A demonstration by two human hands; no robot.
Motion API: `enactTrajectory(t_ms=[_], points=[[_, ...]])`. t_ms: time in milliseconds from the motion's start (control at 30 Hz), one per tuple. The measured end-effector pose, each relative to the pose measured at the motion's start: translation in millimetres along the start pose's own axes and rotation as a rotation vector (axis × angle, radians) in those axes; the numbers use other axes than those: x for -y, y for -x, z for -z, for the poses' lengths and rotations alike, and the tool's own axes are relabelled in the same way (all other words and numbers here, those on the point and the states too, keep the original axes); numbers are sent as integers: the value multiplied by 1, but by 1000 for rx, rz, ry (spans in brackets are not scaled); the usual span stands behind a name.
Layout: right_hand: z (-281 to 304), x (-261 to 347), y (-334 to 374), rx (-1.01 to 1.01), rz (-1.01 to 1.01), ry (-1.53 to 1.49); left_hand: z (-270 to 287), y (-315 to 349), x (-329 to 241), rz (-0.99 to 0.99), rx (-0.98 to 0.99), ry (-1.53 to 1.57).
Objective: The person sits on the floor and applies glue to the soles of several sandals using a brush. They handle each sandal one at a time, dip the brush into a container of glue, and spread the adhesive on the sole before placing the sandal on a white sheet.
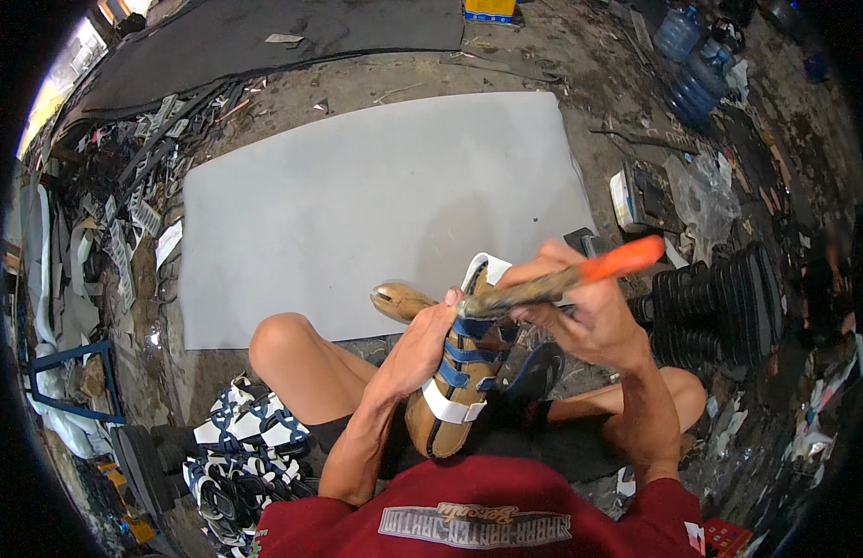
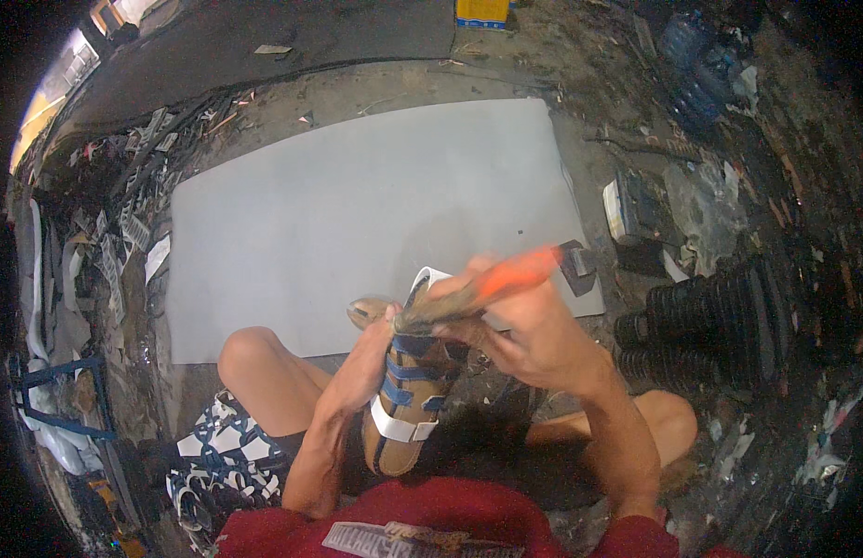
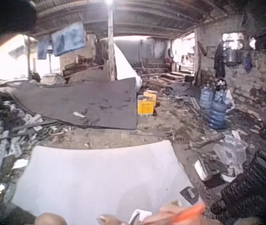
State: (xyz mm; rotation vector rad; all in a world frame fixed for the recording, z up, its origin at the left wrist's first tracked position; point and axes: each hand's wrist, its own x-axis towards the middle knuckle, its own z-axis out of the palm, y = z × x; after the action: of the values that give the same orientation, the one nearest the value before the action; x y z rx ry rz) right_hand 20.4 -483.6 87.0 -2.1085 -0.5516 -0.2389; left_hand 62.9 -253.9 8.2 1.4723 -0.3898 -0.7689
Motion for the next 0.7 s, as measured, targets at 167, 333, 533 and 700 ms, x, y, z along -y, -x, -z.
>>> enactTrajectory(t_ms=[167, 333, 533, 700], points=[[-3, -3, 12, 62, -61, 73, 4, 2, -5, 143, -51, 234], [13, -9, 24, -10, -101, 46, 12, 13, 1, 173, -182, 562], [-17, -12, 21, 12, -11, 152, 4, 15, 11, 138, -120, 752], [18, -8, 11, -3, -174, -28, 4, 16, 28, 281, -116, 821]])
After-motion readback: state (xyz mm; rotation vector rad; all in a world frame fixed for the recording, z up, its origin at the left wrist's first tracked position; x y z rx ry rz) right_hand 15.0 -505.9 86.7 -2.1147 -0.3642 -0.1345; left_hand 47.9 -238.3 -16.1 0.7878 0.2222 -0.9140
